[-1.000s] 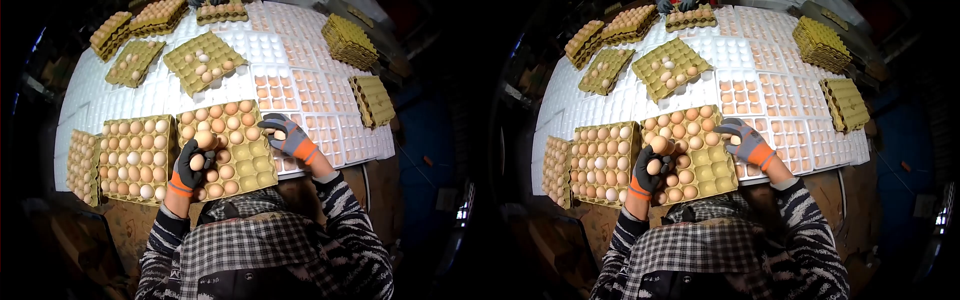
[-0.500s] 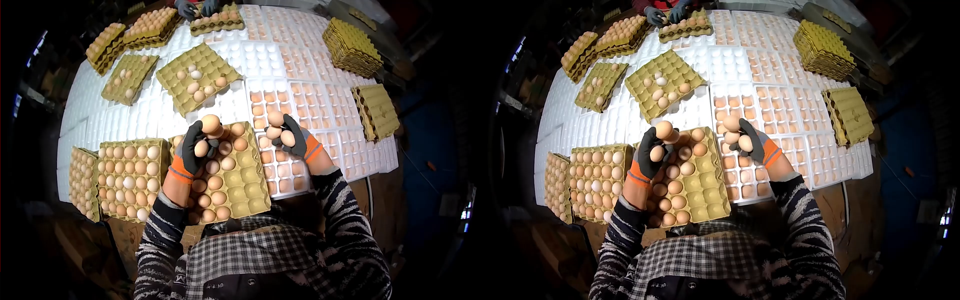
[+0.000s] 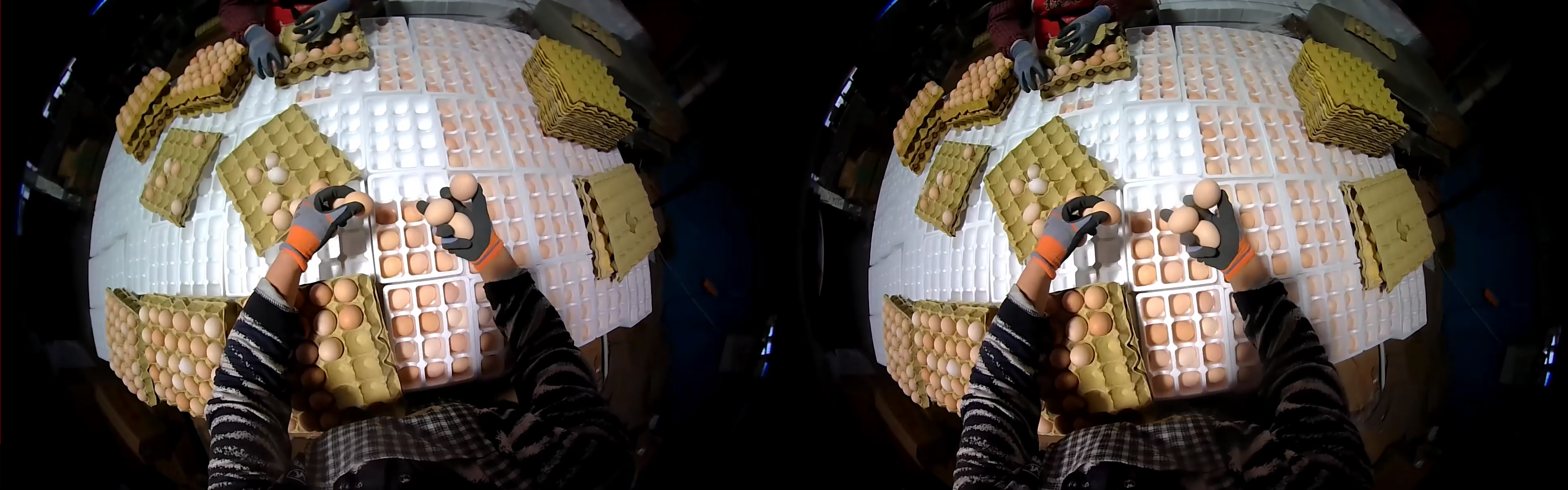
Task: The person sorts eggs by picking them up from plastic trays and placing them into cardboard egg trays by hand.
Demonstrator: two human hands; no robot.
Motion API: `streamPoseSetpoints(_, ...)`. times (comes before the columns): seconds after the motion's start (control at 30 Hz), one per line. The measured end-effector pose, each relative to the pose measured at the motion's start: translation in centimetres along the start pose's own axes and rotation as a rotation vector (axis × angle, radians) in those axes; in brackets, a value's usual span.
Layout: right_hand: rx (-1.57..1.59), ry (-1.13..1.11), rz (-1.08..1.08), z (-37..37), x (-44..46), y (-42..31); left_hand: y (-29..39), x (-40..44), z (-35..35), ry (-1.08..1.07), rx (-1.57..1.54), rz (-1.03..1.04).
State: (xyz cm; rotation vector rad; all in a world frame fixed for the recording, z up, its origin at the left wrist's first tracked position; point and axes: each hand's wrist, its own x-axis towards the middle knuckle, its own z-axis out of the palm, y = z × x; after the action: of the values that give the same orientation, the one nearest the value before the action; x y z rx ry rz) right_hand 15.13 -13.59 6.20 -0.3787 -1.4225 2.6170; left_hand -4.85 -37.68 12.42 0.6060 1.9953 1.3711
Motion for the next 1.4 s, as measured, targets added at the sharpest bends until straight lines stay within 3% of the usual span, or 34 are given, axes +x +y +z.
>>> streamPoseSetpoints(0.07,0.064,-0.148,-0.267,-0.6,-0.5,0.2,0.3,0.9,0.6,-0.017,0.042,0.036)
streamPoseSetpoints(0.1,-0.658,-0.101,-0.507,-1.0,-0.5,-0.9,0.4,1.4,1.0,-0.025,0.149,0.152)
streamPoseSetpoints(0.13,-0.658,-0.103,-0.503,-0.9,-0.5,-1.0,0.5,1.8,1.3,-0.032,0.257,0.266)
streamPoseSetpoints(0.2,-0.039,-0.033,-0.355,0.0,-0.4,-1.0,0.3,3.1,1.8,-0.062,0.327,0.224)
streamPoseSetpoints(0.27,-0.552,-0.033,-0.587,0.2,1.1,-2.6,-0.5,4.4,2.9,0.054,0.729,0.431)
streamPoseSetpoints(0.33,-0.349,0.005,-0.050,-1.3,1.6,-3.7,0.6,5.3,4.0,0.015,0.934,0.374)
streamPoseSetpoints(0.37,-0.201,0.083,0.068,-1.2,2.3,-4.4,0.8,5.9,4.5,-0.023,1.017,0.396)
streamPoseSetpoints(0.4,-0.396,0.209,0.063,-1.2,3.5,-3.2,0.9,6.5,4.9,-0.063,1.100,0.419)
streamPoseSetpoints(0.47,-1.183,0.158,-0.322,-0.6,5.2,-3.0,0.4,7.5,5.6,-0.090,1.142,0.369)
streamPoseSetpoints(0.5,-1.183,0.157,-0.321,0.4,5.5,-3.2,0.2,7.9,5.9,-0.120,1.184,0.322)
streamPoseSetpoints(0.57,-1.550,0.187,-0.196,1.9,6.1,-3.5,0.0,8.6,6.3,-0.067,1.089,0.337)
streamPoseSetpoints(0.67,-1.390,0.204,-0.358,0.5,7.2,-2.8,0.4,9.7,6.9,0.065,0.899,0.419)
streamPoseSetpoints(0.7,-1.269,0.207,-0.551,-0.1,7.7,-2.8,0.9,10.4,7.4,0.045,0.727,0.429)
streamPoseSetpoints(0.73,-0.824,0.273,-0.287,-0.8,7.3,-2.6,1.2,10.9,8.0,0.026,0.553,0.437)
streamPoseSetpoints(0.77,-0.513,0.280,-0.230,-0.9,6.9,-3.2,1.9,10.9,8.9,-0.026,0.468,0.302)
streamPoseSetpoints(0.8,-0.204,0.282,-0.169,-0.5,6.3,-4.2,1.7,11.5,9.8,-0.069,0.584,0.243)
streamPoseSetpoints(0.87,-0.038,0.345,-0.155,-0.4,5.7,-4.9,1.9,10.8,10.8,-0.233,0.810,0.320)
streamPoseSetpoints(0.93,0.325,0.198,-0.128,-3.2,6.3,-4.2,1.4,11.2,11.5,-0.212,0.793,0.341)
streamPoseSetpoints(0.97,0.323,0.197,-0.128,-2.9,6.4,-4.5,1.3,11.5,11.5,-0.079,0.651,0.328)
streamPoseSetpoints(1.0,0.130,0.273,-0.175,-2.5,6.4,-4.6,1.1,11.9,11.4,0.050,0.508,0.311)
streamPoseSetpoints(1.03,-0.064,0.348,-0.219,-2.0,6.5,-4.6,0.9,12.4,11.1,0.106,0.478,0.303)
streamPoseSetpoints(1.07,-0.063,0.351,-0.218,-1.9,6.9,-3.9,0.5,13.1,10.9,0.139,0.459,0.331)
streamPoseSetpoints(1.17,-0.419,0.407,-0.414,-4.0,9.2,-0.2,0.4,14.6,10.5,0.095,0.612,0.293)
streamPoseSetpoints(1.23,-0.733,0.381,-0.539,-3.6,9.4,0.8,-0.5,15.9,10.8,-0.033,0.951,0.194)
streamPoseSetpoints(1.27,-0.904,0.373,-0.576,-3.8,9.3,1.2,-0.1,15.9,10.8,-0.032,0.952,0.194)
streamPoseSetpoints(1.33,-0.778,0.341,-0.509,-4.5,9.5,1.8,0.6,15.9,11.4,-0.004,0.960,0.173)
streamPoseSetpoints(1.37,-0.659,0.392,-0.497,-4.7,9.5,1.6,2.1,15.7,11.6,0.025,0.788,0.177)
streamPoseSetpoints(1.4,-0.541,0.440,-0.482,-4.7,9.4,1.4,2.2,15.7,12.2,0.104,0.722,0.286)
